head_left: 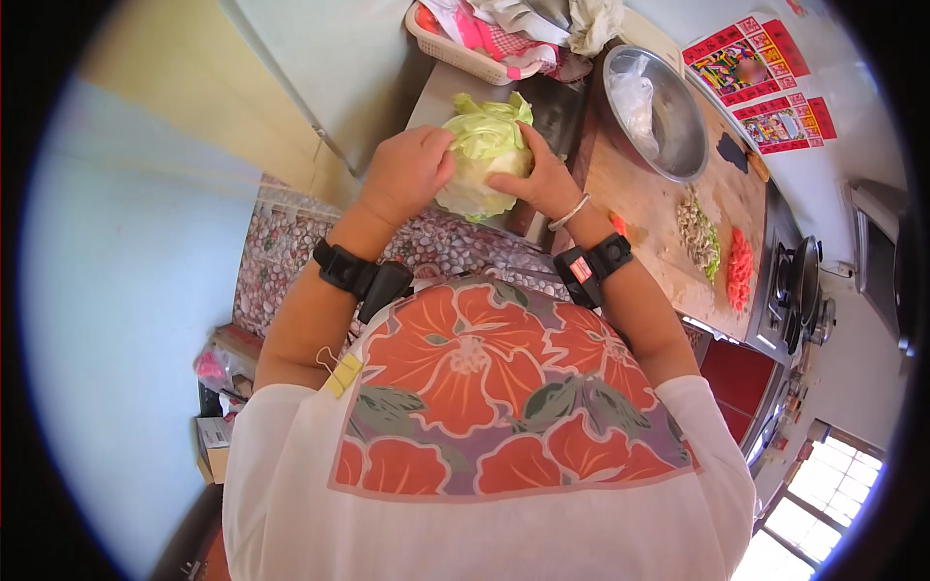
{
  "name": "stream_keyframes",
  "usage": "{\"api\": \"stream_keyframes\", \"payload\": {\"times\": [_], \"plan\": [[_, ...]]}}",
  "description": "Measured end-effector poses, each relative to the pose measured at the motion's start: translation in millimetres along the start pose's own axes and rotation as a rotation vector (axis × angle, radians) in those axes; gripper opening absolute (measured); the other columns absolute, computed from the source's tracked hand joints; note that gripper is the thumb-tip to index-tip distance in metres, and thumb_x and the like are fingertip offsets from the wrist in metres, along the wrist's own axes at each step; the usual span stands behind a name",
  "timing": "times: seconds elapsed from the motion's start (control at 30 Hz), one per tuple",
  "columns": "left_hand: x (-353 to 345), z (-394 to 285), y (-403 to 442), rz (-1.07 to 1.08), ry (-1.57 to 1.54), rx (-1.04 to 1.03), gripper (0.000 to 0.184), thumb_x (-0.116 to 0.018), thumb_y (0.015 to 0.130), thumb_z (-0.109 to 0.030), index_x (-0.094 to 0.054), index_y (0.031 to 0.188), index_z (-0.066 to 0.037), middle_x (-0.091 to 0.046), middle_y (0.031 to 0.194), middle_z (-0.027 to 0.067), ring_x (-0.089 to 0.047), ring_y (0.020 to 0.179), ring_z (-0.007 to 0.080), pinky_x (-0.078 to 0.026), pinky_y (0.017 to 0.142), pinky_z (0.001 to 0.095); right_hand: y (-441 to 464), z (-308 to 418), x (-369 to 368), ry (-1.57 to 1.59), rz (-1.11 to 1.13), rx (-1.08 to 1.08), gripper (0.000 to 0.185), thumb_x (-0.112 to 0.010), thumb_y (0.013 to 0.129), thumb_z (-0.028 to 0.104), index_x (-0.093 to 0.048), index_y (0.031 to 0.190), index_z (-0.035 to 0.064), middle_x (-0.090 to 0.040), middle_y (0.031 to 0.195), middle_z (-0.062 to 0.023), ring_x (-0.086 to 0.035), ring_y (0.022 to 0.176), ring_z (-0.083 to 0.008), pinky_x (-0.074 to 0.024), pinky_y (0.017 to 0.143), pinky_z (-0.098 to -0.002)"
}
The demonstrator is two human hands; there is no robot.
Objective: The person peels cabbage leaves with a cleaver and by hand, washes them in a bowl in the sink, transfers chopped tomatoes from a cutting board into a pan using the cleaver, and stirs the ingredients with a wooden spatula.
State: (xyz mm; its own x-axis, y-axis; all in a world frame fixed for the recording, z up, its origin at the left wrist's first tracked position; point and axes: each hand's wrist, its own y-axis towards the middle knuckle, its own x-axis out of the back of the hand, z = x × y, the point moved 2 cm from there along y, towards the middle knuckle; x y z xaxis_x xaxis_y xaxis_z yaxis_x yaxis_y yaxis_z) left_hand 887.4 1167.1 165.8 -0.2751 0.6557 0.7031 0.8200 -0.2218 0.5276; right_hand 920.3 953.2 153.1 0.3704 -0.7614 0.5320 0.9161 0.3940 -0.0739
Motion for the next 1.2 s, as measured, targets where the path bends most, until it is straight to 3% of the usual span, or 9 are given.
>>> {"api": "stream_keyframes", "payload": {"times": [0.2, 0.33, 0.43, 0.53, 0.7, 0.8, 1.0, 1.1, 1.2], "plan": [[-4.3, 9.7, -1.1, 0.072, -0.436, 0.387, 0.017, -0.062, 0.082, -0.01, -0.065, 0.096, 0.0, -0.066, 0.089, 0.0077, -0.062, 0.075, 0.0173, -0.049, 0.069, 0.0281, -3.8, -10.0, 4.7, 0.088, 0.014, -0.006, 0.102, -0.081, 0.062, 0.042, -0.03, 0.136, -0.005, -0.048, 0.126, -0.0263, -0.05, 0.118, -0.0292, -0.0388, 0.098, -0.0345], [-4.0, 7.6, -6.7, 0.107, -0.703, 0.36, 0.02, -0.063, 0.084, -0.014, -0.066, 0.097, 0.001, -0.065, 0.088, 0.0048, -0.059, 0.077, 0.0108, -0.047, 0.07, 0.025, -2.0, 13.0, 12.2, -0.105, 0.049, 0.072, 0.089, -0.079, 0.064, 0.038, -0.038, 0.132, -0.0013, -0.047, 0.128, -0.0256, -0.049, 0.118, -0.0325, -0.0395, 0.098, -0.0352], [-4.9, 1.6, -1.3, 0.144, -0.726, 0.412, 0.023, -0.065, 0.082, -0.017, -0.066, 0.098, -0.001, -0.065, 0.089, 0.0059, -0.06, 0.075, 0.0114, -0.048, 0.069, 0.0255, -3.9, 43.8, 6.2, -0.396, -0.193, 0.494, 0.064, -0.073, 0.073, 0.025, -0.047, 0.128, 0.004, -0.054, 0.123, -0.0173, -0.054, 0.112, -0.0239, -0.0409, 0.095, -0.0324], [-1.8, -0.4, 3.5, 0.235, -0.731, 0.492, 0.028, -0.066, 0.08, -0.016, -0.064, 0.104, -0.001, -0.064, 0.095, 0.0066, -0.06, 0.083, 0.0134, -0.048, 0.073, 0.0256, 12.0, 30.0, 6.3, -0.473, -0.158, 0.605, 0.036, -0.063, 0.082, 0.013, -0.058, 0.117, 0.0061, -0.063, 0.108, -0.0153, -0.062, 0.095, -0.0226, -0.0473, 0.084, -0.031], [-4.8, 20.2, -27.4, 0.224, -0.523, 0.34, 0.055, -0.071, 0.074, -0.019, -0.051, 0.123, -0.004, -0.049, 0.125, 0.0115, -0.052, 0.111, 0.0218, -0.048, 0.083, 0.0298, 22.3, 13.7, 15.6, -0.161, -0.228, 0.257, 0.019, -0.057, 0.088, 0.009, -0.065, 0.103, 0.0025, -0.068, 0.087, -0.0077, -0.061, 0.074, -0.0104, -0.049, 0.068, -0.0248], [-33.1, 16.0, -37.7, 0.194, -0.845, 0.433, 0.067, -0.074, 0.07, -0.02, -0.045, 0.129, -0.006, -0.038, 0.135, 0.0121, -0.044, 0.12, 0.0245, -0.048, 0.087, 0.0328, 24.0, 1.8, 19.7, -0.102, -0.203, 0.161, 0.019, -0.055, 0.09, 0.01, -0.066, 0.103, 0.0016, -0.067, 0.086, -0.0032, -0.057, 0.076, -0.0051, -0.0472, 0.069, -0.0214], [-44.8, 25.0, -38.0, 0.202, -0.687, 0.332, 0.065, -0.073, 0.072, -0.018, -0.044, 0.129, -0.006, -0.046, 0.126, 0.0129, -0.051, 0.111, 0.024, -0.048, 0.083, 0.0321, 23.7, -13.3, 23.4, 0.167, -0.196, 0.1, 0.02, -0.053, 0.091, 0.01, -0.066, 0.104, 0.0008, -0.066, 0.091, -0.0023, -0.057, 0.081, -0.0063, -0.0466, 0.074, -0.0214], [-46.0, 28.9, -43.5, 0.31, -1.045, 0.738, 0.065, -0.073, 0.073, -0.019, -0.043, 0.13, -0.006, -0.055, 0.114, 0.012, -0.056, 0.098, 0.0219, -0.047, 0.08, 0.0299, 24.6, -24.4, 24.6, 0.295, -0.25, 0.101, 0.02, -0.055, 0.09, 0.013, -0.067, 0.102, 0.0018, -0.067, 0.088, -0.003, -0.058, 0.079, -0.0068, -0.0474, 0.073, -0.0231], [-38.9, 11.1, -39.2, 0.196, -1.245, 0.787, 0.06, -0.073, 0.074, -0.019, -0.045, 0.125, -0.004, -0.059, 0.104, 0.0104, -0.058, 0.09, 0.0177, -0.046, 0.076, 0.0278, 20.3, -26.6, 25.3, 0.302, -0.276, 0.086, 0.02, -0.054, 0.091, 0.013, -0.067, 0.102, 0.0012, -0.067, 0.09, -0.0026, -0.057, 0.08, -0.0062, -0.0473, 0.074, -0.0221]]}}
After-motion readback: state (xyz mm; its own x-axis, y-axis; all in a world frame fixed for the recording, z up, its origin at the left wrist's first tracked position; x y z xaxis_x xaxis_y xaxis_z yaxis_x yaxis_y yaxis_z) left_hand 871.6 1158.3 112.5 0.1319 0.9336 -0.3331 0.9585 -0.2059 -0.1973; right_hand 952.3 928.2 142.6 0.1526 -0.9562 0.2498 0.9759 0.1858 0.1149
